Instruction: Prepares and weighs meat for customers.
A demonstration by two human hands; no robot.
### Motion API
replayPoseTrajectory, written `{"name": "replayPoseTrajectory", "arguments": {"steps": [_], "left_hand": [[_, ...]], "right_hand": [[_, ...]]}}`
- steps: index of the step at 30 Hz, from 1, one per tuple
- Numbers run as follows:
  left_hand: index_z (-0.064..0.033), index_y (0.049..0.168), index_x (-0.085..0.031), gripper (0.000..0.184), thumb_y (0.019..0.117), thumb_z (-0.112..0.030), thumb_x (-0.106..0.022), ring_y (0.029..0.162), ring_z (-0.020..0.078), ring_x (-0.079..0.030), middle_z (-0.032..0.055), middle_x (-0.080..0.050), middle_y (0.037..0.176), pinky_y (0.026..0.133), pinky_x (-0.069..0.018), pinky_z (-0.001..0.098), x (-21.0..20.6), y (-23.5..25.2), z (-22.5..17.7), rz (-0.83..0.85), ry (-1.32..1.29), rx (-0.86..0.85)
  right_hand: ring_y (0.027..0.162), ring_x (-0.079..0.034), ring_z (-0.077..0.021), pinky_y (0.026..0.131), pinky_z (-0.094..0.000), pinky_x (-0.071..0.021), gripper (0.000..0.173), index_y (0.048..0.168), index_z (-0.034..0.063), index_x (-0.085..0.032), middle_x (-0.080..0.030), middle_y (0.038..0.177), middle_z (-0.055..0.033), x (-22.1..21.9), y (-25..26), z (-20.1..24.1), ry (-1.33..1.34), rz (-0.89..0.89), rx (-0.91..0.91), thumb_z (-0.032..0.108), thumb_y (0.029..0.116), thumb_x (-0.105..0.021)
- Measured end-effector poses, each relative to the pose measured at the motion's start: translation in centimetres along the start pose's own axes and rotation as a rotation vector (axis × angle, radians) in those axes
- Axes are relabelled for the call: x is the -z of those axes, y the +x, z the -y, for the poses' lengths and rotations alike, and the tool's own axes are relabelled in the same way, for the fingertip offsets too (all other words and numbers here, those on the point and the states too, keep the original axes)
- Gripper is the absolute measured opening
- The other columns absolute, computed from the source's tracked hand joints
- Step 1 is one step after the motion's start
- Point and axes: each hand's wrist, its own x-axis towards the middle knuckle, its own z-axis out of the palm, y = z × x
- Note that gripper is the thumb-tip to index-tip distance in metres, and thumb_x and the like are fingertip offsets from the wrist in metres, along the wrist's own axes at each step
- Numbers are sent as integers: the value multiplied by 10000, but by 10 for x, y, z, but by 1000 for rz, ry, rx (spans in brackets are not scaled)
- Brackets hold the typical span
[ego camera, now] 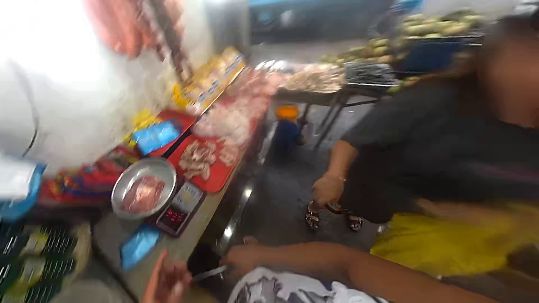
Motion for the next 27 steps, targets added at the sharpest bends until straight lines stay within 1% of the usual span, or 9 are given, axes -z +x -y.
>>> {"name": "replayPoseTrajectory", "arguments": {"steps": [3, 4, 6, 8, 12, 17, 21, 23, 27], "left_hand": [[-20, 1611, -207, 982, 925, -484, -734, 1095, 302, -707, 156, -649, 1342, 891, -629, 469, 39, 49, -15, -194, 34, -15], [-4, 1593, -233, 903, 952, -446, -692, 1110, 303, -702, 171, -643, 1347, 917, -616, 470, 54, 69, -15, -284, 59, -17], [1, 1552, -324, 604, 1019, -197, -529, 1095, 272, -706, 185, -651, 1320, 947, -593, 439, 76, 112, -10, -479, 82, 42], [-5, 1516, -399, 472, 1063, -121, -459, 1077, 248, -713, 191, -660, 1309, 945, -585, 408, 87, 155, 1, -613, 52, 179], [-1, 1337, -553, 410, 1010, -249, -561, 1039, 268, -647, 188, -631, 1226, 890, -555, 451, 100, 225, 53, -715, 63, 474], [-20, 1376, -542, 505, 985, -334, -596, 1142, 371, -622, 235, -621, 1288, 900, -530, 611, 114, 293, 105, -906, 32, 694], [49, 1367, -562, 525, 993, -313, -630, 1250, 425, -565, 298, -576, 1355, 1011, -479, 629, 116, 323, 127, -1025, 292, 814], [65, 1306, -599, 533, 946, -322, -674, 1212, 426, -584, 299, -599, 1310, 992, -491, 617, 125, 330, 141, -1024, 337, 899], [6, 1413, -530, 572, 939, -245, -729, 1193, 350, -606, 230, -617, 1330, 993, -511, 552, 125, 333, 145, -1061, -143, 774]], "right_hand": [[1109, -661, -431, 988, -668, -483, 409, 1341, 50, -637, -702, 1156, -242, 0, -1, -10, 35, 111, -65, 273, 999, -660], [1128, -656, -419, 1005, -653, -480, 419, 1353, 55, -631, -695, 1185, -235, 1, 0, -17, 38, 124, -76, 283, 1003, -652], [1128, -663, -396, 1005, -642, -488, 417, 1347, 73, -643, -695, 1206, -216, 6, 7, -28, 39, 121, -86, 303, 999, -649], [1110, -664, -401, 986, -643, -494, 403, 1317, 60, -649, -692, 1191, -220, 17, 18, -32, 23, 143, -76, 309, 1000, -644], [1099, -660, -412, 996, -649, -476, 398, 1317, 67, -637, -705, 1132, -219, 41, 43, -41, -46, 228, 0, 323, 1012, -626], [1062, -665, -404, 978, -638, -476, 381, 1279, 56, -650, -707, 1084, -217, 61, 58, -60, 5, 259, 35, 320, 1005, -633], [1136, -664, -372, 1005, -630, -494, 423, 1344, 113, -636, -704, 1184, -195, 81, 63, -84, 52, 279, -23, 361, 1002, -631], [1169, -660, -341, 1036, -619, -484, 443, 1383, 158, -623, -704, 1225, -165, 85, 67, -96, 51, 309, -32, 388, 1004, -619], [1187, -665, -307, 1065, -569, -494, 489, 1448, 177, -592, -703, 1263, -155, 99, 63, -115, 80, 358, -9, 361, 997, -640]]}}
